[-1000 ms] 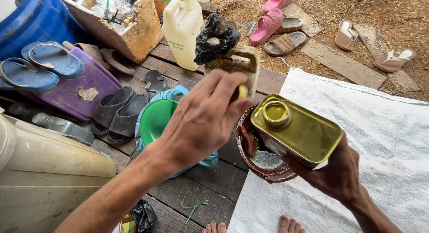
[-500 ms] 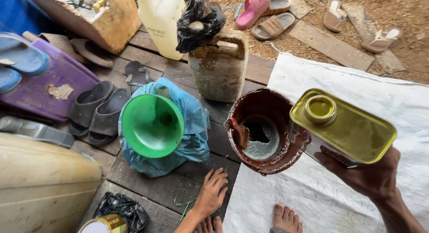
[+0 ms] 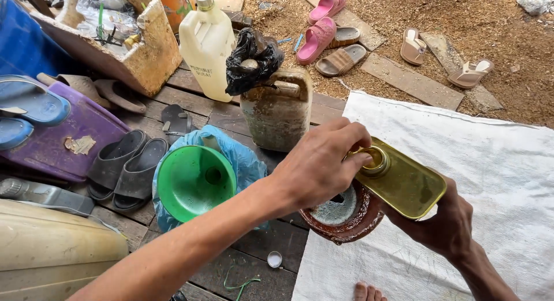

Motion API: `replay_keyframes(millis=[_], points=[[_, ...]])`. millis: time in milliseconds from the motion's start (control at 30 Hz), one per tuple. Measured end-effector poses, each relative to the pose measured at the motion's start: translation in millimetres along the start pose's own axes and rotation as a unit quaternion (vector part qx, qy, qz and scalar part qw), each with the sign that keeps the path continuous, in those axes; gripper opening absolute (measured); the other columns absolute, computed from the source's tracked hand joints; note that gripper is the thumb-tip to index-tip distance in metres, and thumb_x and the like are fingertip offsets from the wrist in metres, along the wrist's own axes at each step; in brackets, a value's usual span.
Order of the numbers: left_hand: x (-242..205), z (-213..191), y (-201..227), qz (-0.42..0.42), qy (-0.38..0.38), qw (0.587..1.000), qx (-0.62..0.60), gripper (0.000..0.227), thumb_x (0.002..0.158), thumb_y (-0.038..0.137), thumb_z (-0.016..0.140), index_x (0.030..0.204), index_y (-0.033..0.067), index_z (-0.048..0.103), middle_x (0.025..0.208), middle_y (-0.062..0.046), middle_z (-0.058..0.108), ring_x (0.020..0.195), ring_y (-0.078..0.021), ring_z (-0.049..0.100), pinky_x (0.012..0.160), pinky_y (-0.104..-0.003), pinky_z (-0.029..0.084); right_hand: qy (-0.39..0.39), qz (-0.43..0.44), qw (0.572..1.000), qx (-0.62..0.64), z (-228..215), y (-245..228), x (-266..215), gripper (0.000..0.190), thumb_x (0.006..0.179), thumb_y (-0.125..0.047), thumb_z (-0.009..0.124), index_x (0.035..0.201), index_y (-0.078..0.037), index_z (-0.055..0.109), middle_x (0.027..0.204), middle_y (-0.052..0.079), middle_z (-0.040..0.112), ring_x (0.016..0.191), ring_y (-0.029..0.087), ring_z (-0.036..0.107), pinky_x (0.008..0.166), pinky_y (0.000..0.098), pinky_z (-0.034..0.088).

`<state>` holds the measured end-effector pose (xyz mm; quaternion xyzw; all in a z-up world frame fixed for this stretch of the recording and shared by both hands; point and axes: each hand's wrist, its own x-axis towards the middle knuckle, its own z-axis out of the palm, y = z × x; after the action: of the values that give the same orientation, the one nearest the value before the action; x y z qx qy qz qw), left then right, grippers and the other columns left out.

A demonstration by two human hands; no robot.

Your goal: The person is preparing a wood finish by pouring components from a large plastic jug and a metal tin into a pot, then stirring the mixture with a brush.

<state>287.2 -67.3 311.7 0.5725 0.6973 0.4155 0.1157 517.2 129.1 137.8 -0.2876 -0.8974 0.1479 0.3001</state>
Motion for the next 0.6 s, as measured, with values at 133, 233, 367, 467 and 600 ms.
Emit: replay_keyframes(millis=[133,233,367,467,600], points=[[27,10,-6,-0.081,-0.066,0.994,0.031,0.013,0.098,0.018,0.069,0.095,0.0116,0.058,0.092,-0.009,0.066,0.083,-0.0270,0.061,0.071,-0.042,0.051,0.039,-0.083,0.996,0.001,6,7,2,0.104,0.061,-0.043,0.098,0.147,-0.012,0.049,0.116,0.016,0.078,0.098,0.038,0.077,0.068,0.0486,0.058],[35,20,-19,-0.019,-0.057,0.996,0.058,0.016,0.093,0.012,0.070,0.086,0.0094,0.056,0.084,-0.009,0.064,0.075,-0.0267,0.058,0.070,-0.042,0.048,0.059,-0.161,0.985,0.029,2,4,10,0.093,0.068,-0.039,0.099,0.142,-0.006,0.053,0.119,0.015,0.078,0.092,0.029,0.077,0.065,0.0400,0.059],[39,25,-25,-0.021,-0.091,0.991,0.099,0.011,0.099,0.012,0.062,0.091,0.0066,0.056,0.086,-0.011,0.062,0.075,-0.0298,0.058,0.063,-0.045,0.046,0.040,-0.181,0.982,0.042,2,6,12,0.096,0.067,-0.036,0.099,0.142,-0.003,0.050,0.124,0.018,0.076,0.089,0.030,0.076,0.064,0.0394,0.059],[39,24,-24,0.028,-0.074,0.991,0.112,0.007,0.097,0.011,0.061,0.095,0.0060,0.056,0.090,-0.013,0.062,0.075,-0.0354,0.060,0.062,-0.049,0.045,0.054,-0.149,0.987,0.032,5,5,10,0.089,0.070,-0.037,0.098,0.140,-0.002,0.053,0.114,0.013,0.077,0.079,0.023,0.073,0.064,0.0384,0.057],[35,18,-8,0.008,-0.082,0.992,0.099,0.015,0.095,0.022,0.058,0.093,0.0084,0.064,0.095,-0.012,0.064,0.079,-0.0294,0.063,0.067,-0.045,0.050,0.061,-0.142,0.987,0.042,0,-9,16,0.094,0.068,-0.036,0.099,0.142,-0.003,0.052,0.122,0.015,0.076,0.089,0.028,0.076,0.070,0.0401,0.059]])
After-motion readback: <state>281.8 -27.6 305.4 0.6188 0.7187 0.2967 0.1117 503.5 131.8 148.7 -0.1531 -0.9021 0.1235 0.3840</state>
